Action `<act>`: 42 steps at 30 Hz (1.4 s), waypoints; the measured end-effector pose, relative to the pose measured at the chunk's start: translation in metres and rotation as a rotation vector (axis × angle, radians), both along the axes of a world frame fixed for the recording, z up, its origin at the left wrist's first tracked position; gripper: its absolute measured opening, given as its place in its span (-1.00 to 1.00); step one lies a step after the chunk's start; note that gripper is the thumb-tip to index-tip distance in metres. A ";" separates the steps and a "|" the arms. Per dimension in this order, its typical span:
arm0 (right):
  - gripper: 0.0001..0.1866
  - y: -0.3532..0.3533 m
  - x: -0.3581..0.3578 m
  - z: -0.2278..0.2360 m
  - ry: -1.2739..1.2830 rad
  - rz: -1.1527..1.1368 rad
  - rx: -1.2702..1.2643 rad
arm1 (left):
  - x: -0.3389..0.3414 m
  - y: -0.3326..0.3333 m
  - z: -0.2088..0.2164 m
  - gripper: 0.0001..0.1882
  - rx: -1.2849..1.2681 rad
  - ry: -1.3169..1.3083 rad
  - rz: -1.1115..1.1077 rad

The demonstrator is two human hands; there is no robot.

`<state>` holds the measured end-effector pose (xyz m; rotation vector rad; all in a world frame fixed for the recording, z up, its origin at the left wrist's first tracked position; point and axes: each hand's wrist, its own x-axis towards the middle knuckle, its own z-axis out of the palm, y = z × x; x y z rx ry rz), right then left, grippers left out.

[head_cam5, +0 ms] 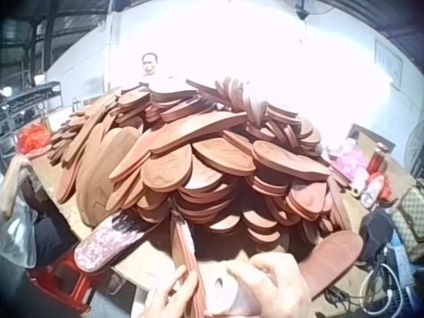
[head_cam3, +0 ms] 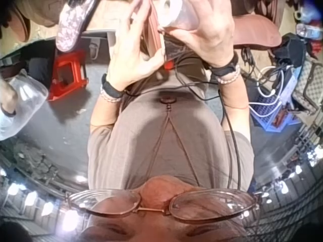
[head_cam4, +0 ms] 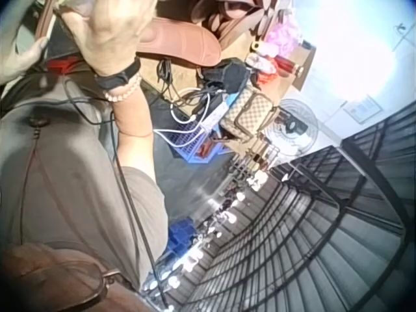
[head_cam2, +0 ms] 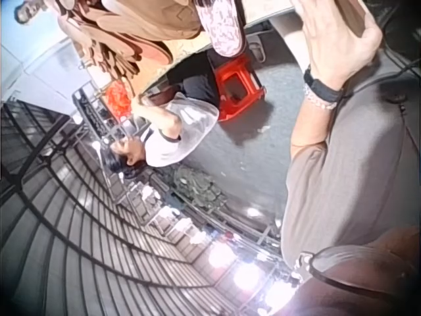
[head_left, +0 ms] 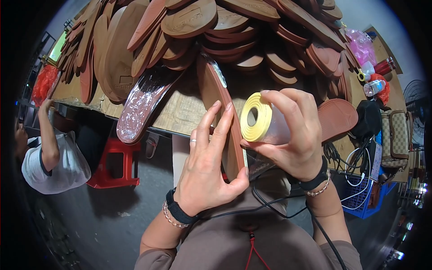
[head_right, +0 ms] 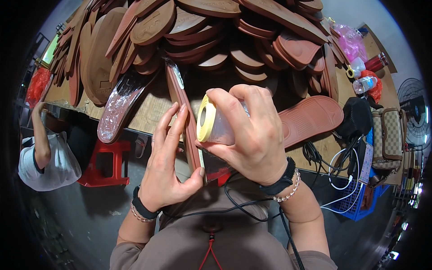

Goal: The recorder is wrapping brown shoe soles in protective clear plastic film at a production workstation.

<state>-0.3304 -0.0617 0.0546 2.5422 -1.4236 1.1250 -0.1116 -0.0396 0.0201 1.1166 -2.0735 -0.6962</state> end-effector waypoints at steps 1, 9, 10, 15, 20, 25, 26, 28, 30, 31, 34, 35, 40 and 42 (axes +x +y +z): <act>-0.09 -0.001 0.001 -0.001 -0.013 0.005 0.001 | 0.000 0.000 0.001 0.14 0.036 -0.005 0.005; -0.08 -0.003 0.006 -0.002 -0.026 0.013 0.080 | 0.002 -0.026 -0.007 0.21 0.076 0.009 0.068; -0.07 -0.005 0.005 -0.003 0.008 0.036 0.099 | 0.001 -0.030 -0.007 0.22 0.178 0.103 0.027; -0.06 -0.010 0.002 0.001 0.104 0.083 0.149 | 0.000 -0.032 -0.006 0.22 0.284 0.216 -0.031; -0.14 0.005 -0.010 0.012 0.026 0.216 0.308 | 0.004 -0.010 0.007 0.23 0.307 0.137 -0.065; -0.14 0.003 -0.020 0.016 -0.088 0.191 0.179 | 0.001 -0.008 0.008 0.25 0.293 0.088 -0.071; -0.12 0.003 -0.016 0.015 -0.100 0.136 0.086 | 0.003 -0.009 0.006 0.26 0.261 0.079 -0.073; -0.12 0.000 -0.011 0.006 -0.097 0.101 0.014 | 0.005 -0.010 0.003 0.26 0.227 0.073 -0.083; -0.14 -0.005 -0.006 0.004 -0.097 0.062 -0.081 | 0.006 -0.009 0.003 0.28 0.246 0.055 -0.074; -0.14 -0.006 -0.005 0.004 -0.097 0.061 -0.083 | 0.006 -0.009 0.004 0.28 0.244 0.056 -0.075; -0.17 -0.008 0.000 0.001 -0.087 0.057 -0.075 | 0.007 -0.010 0.005 0.29 0.250 0.045 -0.071; -0.17 -0.009 0.001 0.000 -0.087 0.060 -0.076 | 0.007 -0.010 0.006 0.29 0.267 0.042 -0.069; -0.08 -0.007 0.003 -0.001 -0.035 0.034 -0.070 | 0.008 -0.010 0.005 0.29 0.263 0.042 -0.065; -0.08 -0.006 0.004 -0.001 -0.027 0.026 -0.072 | 0.008 -0.010 0.005 0.29 0.250 0.037 -0.066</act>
